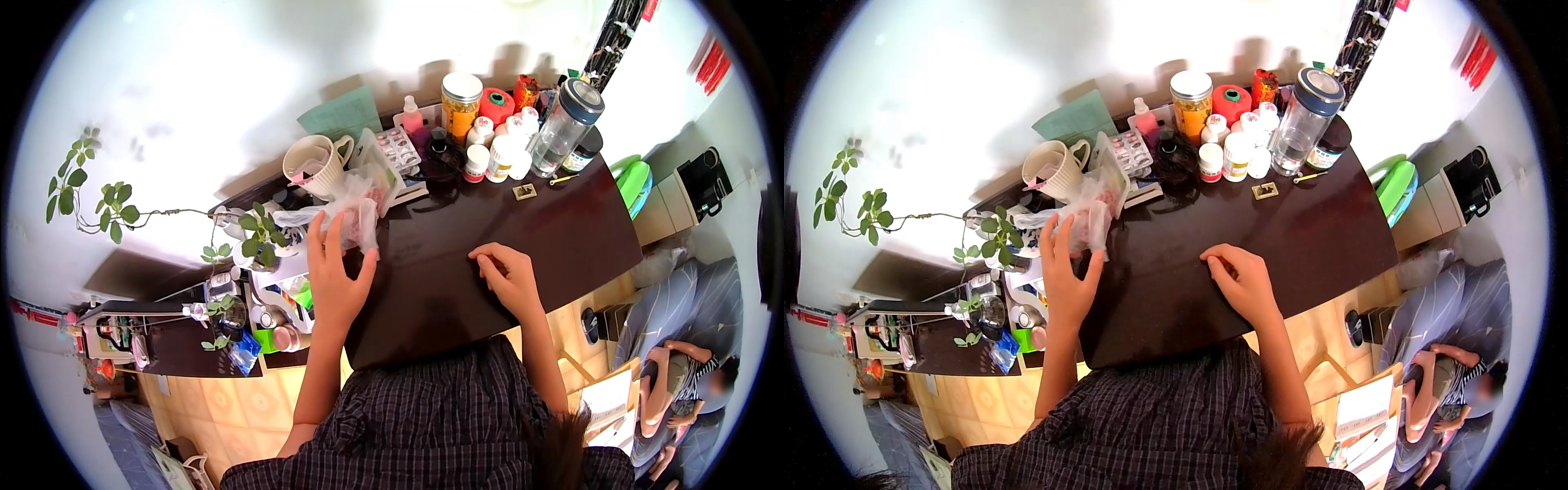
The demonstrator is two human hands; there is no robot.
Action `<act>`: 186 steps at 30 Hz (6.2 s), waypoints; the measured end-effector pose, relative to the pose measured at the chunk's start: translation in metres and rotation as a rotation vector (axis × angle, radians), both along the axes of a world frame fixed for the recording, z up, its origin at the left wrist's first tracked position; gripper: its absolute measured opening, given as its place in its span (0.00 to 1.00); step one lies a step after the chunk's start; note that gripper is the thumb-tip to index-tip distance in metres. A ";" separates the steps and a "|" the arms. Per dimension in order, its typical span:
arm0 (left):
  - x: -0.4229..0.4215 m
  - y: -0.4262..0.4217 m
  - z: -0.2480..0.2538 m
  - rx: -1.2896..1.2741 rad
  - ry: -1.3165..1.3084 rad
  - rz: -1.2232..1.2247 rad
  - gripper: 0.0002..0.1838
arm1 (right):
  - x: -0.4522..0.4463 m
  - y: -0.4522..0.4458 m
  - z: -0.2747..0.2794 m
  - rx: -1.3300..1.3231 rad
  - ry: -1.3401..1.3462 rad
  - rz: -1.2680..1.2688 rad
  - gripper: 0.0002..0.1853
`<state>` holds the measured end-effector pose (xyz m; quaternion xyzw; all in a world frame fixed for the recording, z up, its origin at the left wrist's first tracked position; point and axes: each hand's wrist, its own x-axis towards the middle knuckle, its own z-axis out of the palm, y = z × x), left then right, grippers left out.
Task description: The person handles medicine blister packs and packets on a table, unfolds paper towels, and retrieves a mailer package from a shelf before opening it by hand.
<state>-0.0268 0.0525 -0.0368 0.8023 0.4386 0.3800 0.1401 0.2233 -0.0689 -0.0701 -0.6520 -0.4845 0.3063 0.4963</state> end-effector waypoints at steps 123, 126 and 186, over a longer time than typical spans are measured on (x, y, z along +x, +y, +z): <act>0.016 -0.052 -0.040 -0.177 -0.093 0.165 0.07 | 0.178 0.033 0.004 0.038 -0.838 -0.139 0.07; 0.019 -0.053 -0.039 -0.206 -0.122 0.182 0.07 | 0.179 0.033 0.003 0.028 -0.848 -0.144 0.07; 0.017 -0.052 -0.042 -0.220 -0.116 0.194 0.07 | 0.195 0.040 0.013 0.105 -0.990 0.071 0.07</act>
